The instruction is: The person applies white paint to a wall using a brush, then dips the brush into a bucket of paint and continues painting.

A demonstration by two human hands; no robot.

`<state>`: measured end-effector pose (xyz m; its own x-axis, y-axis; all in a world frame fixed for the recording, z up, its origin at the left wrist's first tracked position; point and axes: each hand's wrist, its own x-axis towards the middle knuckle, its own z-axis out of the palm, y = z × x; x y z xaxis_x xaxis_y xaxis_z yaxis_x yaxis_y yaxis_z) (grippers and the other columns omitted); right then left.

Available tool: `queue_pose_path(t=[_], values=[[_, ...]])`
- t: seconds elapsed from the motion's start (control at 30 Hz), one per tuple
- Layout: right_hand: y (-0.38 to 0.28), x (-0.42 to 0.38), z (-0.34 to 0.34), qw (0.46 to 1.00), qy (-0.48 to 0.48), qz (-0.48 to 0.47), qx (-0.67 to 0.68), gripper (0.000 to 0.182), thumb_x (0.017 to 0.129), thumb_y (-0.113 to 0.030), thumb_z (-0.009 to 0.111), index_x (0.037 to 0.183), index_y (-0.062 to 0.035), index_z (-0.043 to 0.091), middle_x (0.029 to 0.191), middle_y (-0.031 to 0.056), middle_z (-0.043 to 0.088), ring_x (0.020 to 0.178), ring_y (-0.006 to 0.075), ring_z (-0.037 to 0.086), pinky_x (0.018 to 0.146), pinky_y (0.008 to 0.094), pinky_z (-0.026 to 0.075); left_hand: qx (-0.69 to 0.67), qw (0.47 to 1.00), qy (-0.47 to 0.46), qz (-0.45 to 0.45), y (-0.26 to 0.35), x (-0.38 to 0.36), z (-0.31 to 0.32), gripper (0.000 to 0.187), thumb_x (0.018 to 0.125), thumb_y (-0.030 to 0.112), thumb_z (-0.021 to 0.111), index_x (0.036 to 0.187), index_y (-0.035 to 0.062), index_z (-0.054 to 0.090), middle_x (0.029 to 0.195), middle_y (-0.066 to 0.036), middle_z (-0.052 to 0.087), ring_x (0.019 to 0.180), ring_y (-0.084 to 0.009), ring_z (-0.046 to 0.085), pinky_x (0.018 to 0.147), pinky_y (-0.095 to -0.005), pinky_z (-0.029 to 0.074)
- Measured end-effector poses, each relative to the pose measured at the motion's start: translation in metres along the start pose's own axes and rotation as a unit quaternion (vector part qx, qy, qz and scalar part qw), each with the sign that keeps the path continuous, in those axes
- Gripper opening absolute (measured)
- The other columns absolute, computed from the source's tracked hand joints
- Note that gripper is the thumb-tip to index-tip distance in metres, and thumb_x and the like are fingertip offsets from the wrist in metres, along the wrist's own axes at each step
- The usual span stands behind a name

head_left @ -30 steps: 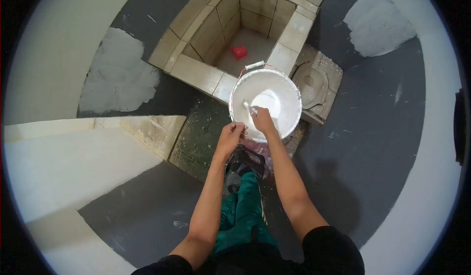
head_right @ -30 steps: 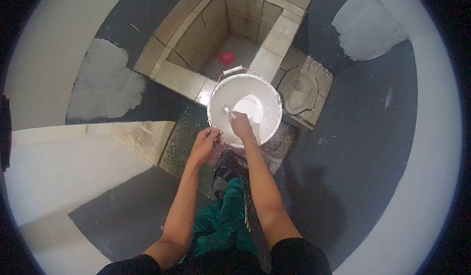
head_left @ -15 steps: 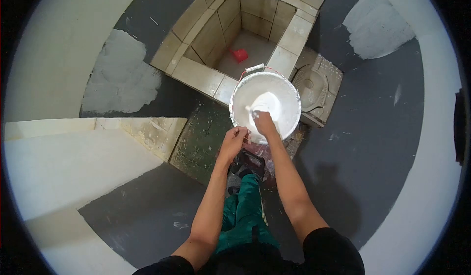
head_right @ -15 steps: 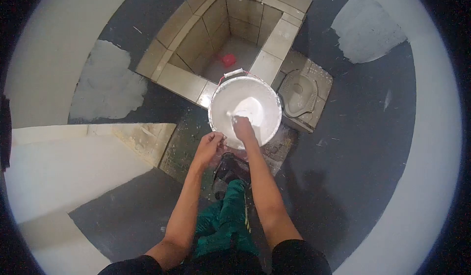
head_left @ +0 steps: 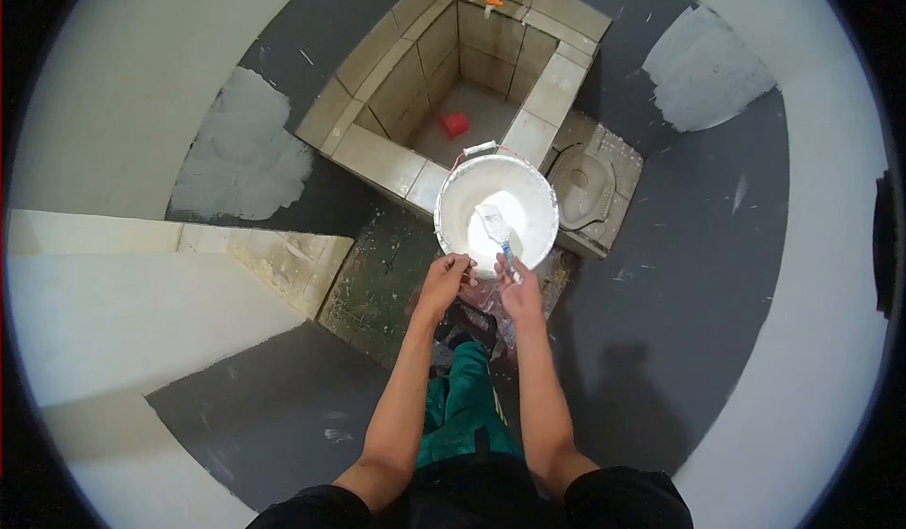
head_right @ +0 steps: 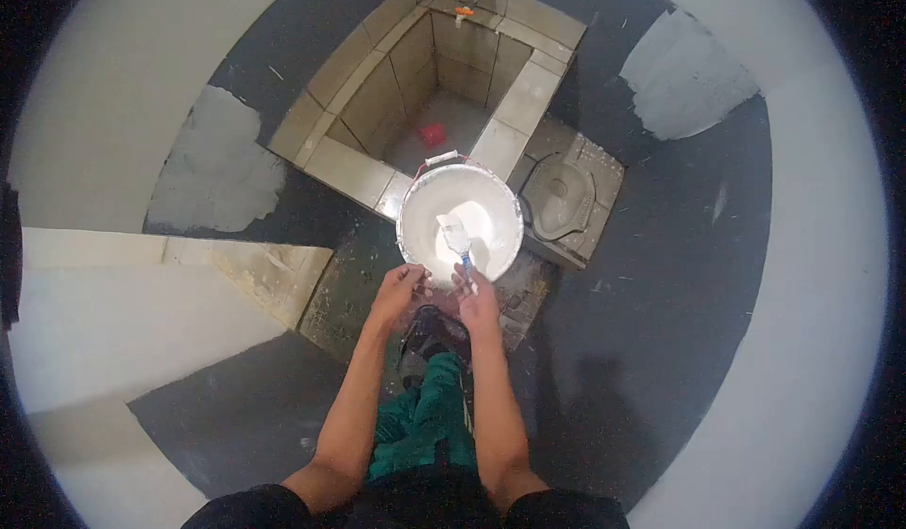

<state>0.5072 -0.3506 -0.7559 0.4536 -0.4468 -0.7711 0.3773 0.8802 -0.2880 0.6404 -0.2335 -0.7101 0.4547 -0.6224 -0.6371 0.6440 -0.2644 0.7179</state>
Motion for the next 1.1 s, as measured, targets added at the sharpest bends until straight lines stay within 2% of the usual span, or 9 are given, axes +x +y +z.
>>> queue_pose_path(t=[0.17, 0.2, 0.4, 0.5, 0.6, 0.7, 0.9, 1.0, 1.1], values=[[0.009, -0.034, 0.003, 0.994, -0.047, 0.005, -0.095, 0.023, 0.1, -0.017, 0.052, 0.114, 0.0009, 0.058, 0.084, 0.0045, 0.058, 0.065, 0.0148, 0.053, 0.055, 0.0293, 0.044, 0.039, 0.999, -0.007, -0.004, 0.024, -0.025, 0.024, 0.025, 0.101, 0.024, 0.056, 0.099, 0.0004, 0.064, 0.081, -0.004, 0.064, 0.071, -0.0127, 0.061, 0.062, -0.0259, 0.051], [0.013, -0.039, 0.009, 0.993, -0.018, -0.018, -0.116, 0.026, 0.101, -0.021, 0.052, 0.113, 0.0008, 0.059, 0.075, 0.0003, 0.05, 0.055, 0.0109, 0.045, 0.048, 0.0264, 0.037, 0.048, 0.999, -0.009, 0.002, 0.029, -0.029, 0.029, 0.025, 0.1, 0.024, 0.056, 0.099, 0.0002, 0.064, 0.082, -0.004, 0.064, 0.071, -0.0126, 0.061, 0.063, -0.0262, 0.05], [0.0, -0.065, 0.034, 0.989, 0.016, -0.02, -0.144, 0.032, 0.1, -0.034, 0.054, 0.103, -0.0032, 0.061, 0.063, -0.0036, 0.043, 0.043, 0.0069, 0.033, 0.038, 0.0234, 0.025, 0.056, 0.998, -0.013, 0.013, 0.054, -0.052, 0.046, 0.026, 0.1, 0.023, 0.055, 0.1, -0.0001, 0.066, 0.082, -0.003, 0.064, 0.07, -0.0123, 0.061, 0.065, -0.0268, 0.049], [0.001, -0.066, 0.045, 0.965, 0.052, -0.041, -0.254, 0.035, 0.101, -0.039, 0.051, 0.094, -0.0057, 0.059, 0.06, -0.004, 0.04, 0.042, 0.0073, 0.032, 0.036, 0.0241, 0.023, 0.082, 0.996, -0.017, 0.027, 0.061, -0.064, 0.048, 0.027, 0.1, 0.024, 0.054, 0.1, -0.0002, 0.066, 0.083, -0.003, 0.065, 0.07, -0.0121, 0.06, 0.065, -0.0271, 0.049], [-0.015, -0.085, 0.054, 0.975, 0.012, 0.023, -0.219, 0.038, 0.102, -0.041, 0.049, 0.087, -0.0071, 0.057, 0.059, -0.003, 0.041, 0.041, 0.0076, 0.033, 0.035, 0.0246, 0.022, 0.107, 0.993, -0.025, 0.048, 0.07, -0.071, 0.049, 0.027, 0.1, 0.024, 0.055, 0.099, -0.0004, 0.066, 0.083, -0.004, 0.066, 0.071, -0.0123, 0.06, 0.066, -0.0274, 0.049], [-0.018, -0.102, 0.06, 0.958, -0.07, -0.042, -0.275, 0.039, 0.102, -0.042, 0.051, 0.087, -0.0082, 0.061, 0.056, -0.0028, 0.046, 0.041, 0.0105, 0.042, 0.04, 0.0244, 0.029, 0.107, 0.992, -0.031, 0.058, 0.075, -0.073, 0.051, 0.028, 0.1, 0.024, 0.055, 0.099, -0.0009, 0.067, 0.083, -0.004, 0.066, 0.072, -0.0127, 0.061, 0.067, -0.0274, 0.049], [-0.013, -0.104, 0.066, 0.866, -0.005, -0.25, -0.432, 0.045, 0.102, -0.041, 0.052, 0.081, -0.0039, 0.064, 0.054, -0.0019, 0.048, 0.043, 0.0094, 0.042, 0.04, 0.0277, 0.029, 0.113, 0.991, -0.039, 0.067, 0.086, -0.079, 0.062, 0.027, 0.099, 0.023, 0.055, 0.1, -0.0018, 0.066, 0.083, -0.006, 0.067, 0.073, -0.0137, 0.062, 0.068, -0.0278, 0.049], [-0.017, -0.108, 0.07, 0.852, 0.017, -0.222, -0.473, 0.041, 0.1, -0.035, 0.056, 0.082, 0.0011, 0.065, 0.061, -0.0023, 0.049, 0.049, 0.0078, 0.041, 0.044, 0.0278, 0.027, 0.12, 0.988, -0.048, 0.083, 0.089, -0.079, 0.061, 0.028, 0.099, 0.023, 0.056, 0.1, -0.0028, 0.066, 0.083, -0.007, 0.067, 0.073, -0.0144, 0.062, 0.069, -0.0285, 0.049], [-0.023, -0.111, 0.073, 0.915, -0.034, -0.15, -0.374, 0.033, 0.098, -0.029, 0.06, 0.079, -0.0017, 0.063, 0.054, -0.0041, 0.044, 0.043, 0.0064, 0.037, 0.041, 0.0265, 0.025, 0.126, 0.985, -0.051, 0.103, 0.092, -0.078, 0.061, 0.029, 0.098, 0.024, 0.057, 0.1, -0.0036, 0.065, 0.084, -0.008, 0.067, 0.073, -0.0154, 0.063, 0.069, -0.0291, 0.05]])
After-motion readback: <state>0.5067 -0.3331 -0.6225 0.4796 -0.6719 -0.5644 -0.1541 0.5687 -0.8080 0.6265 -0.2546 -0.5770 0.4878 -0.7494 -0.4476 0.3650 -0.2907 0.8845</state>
